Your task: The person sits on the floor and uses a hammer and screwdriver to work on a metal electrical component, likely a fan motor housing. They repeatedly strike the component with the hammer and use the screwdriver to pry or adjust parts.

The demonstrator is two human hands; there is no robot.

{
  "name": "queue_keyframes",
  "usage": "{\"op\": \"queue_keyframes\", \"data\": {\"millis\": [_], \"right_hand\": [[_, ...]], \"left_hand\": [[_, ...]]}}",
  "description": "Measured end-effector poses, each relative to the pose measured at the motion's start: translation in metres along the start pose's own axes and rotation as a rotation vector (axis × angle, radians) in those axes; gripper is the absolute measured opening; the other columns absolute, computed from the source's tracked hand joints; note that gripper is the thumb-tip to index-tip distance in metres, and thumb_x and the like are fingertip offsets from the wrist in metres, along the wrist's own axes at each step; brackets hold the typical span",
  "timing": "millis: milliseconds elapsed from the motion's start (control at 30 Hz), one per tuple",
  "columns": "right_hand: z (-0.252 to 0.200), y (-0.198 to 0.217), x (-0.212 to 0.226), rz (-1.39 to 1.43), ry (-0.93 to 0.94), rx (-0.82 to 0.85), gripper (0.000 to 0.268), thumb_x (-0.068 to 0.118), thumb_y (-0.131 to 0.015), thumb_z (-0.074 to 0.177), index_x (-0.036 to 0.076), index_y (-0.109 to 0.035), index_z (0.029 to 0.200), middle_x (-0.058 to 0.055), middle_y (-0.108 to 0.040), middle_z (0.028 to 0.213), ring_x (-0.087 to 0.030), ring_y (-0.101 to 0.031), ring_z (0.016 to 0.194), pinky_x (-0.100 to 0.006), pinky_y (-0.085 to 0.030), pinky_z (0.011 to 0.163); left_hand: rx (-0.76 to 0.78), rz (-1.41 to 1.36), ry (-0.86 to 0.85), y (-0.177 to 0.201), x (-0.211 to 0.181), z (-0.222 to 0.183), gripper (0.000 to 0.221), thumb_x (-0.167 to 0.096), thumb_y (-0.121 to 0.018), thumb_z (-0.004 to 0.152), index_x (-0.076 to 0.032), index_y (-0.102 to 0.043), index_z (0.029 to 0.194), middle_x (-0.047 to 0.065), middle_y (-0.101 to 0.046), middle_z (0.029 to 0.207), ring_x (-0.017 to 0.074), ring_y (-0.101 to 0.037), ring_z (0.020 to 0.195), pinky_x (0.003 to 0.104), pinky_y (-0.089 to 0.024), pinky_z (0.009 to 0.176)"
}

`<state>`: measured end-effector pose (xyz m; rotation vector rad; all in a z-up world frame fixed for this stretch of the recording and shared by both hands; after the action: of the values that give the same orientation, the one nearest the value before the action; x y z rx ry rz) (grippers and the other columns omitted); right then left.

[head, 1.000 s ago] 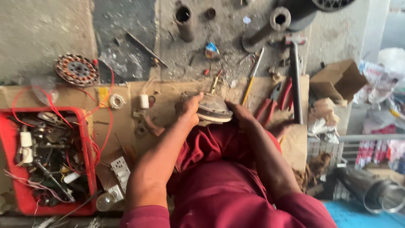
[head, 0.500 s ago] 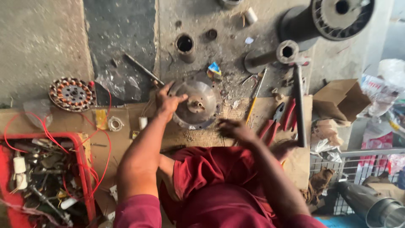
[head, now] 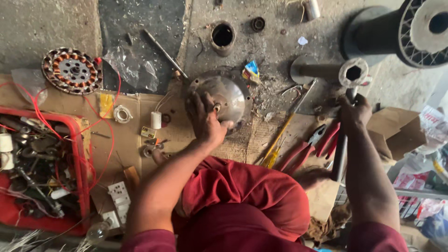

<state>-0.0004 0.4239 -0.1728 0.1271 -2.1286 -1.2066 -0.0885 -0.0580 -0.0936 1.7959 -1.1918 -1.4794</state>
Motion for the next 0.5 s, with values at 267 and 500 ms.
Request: {"op": "queue_keyframes", "data": {"millis": [267, 500], "right_hand": [[-0.118, 0.066, 0.038, 0.534, -0.088, 0.234, 0.02, 0.022, -0.063, 0.111, 0.002, -0.063, 0.11, -0.003, -0.062, 0.08, -0.012, -0.058, 0.064, -0.028, -0.047, 0.056], [-0.203, 0.079, 0.098, 0.526, -0.076, 0.522, 0.023, 0.019, -0.054, 0.101, 0.006, -0.065, 0.117, -0.002, -0.067, 0.091, -0.01, -0.063, 0.076, -0.024, -0.052, 0.066]], "left_hand": [[0.192, 0.076, -0.165, 0.011, 0.007, 0.023, 0.127, -0.03, -0.1, 0.051, -0.007, -0.032, 0.156, 0.026, -0.022, 0.165, 0.0505, -0.016, 0.151, 0.056, -0.013, 0.124], [0.076, -0.082, -0.129, 0.008, 0.004, 0.022, 0.123, -0.028, -0.099, 0.053, -0.003, -0.032, 0.153, 0.026, -0.032, 0.158, 0.049, -0.025, 0.149, 0.056, -0.017, 0.125]]}}
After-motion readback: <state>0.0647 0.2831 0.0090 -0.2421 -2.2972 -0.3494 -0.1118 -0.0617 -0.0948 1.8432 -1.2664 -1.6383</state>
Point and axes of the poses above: each hand's wrist, its own z-axis towards the middle knuckle, its own y-axis out of the back of the hand, x = y × z, the point moved 2 cm from there along z, towards the middle knuckle
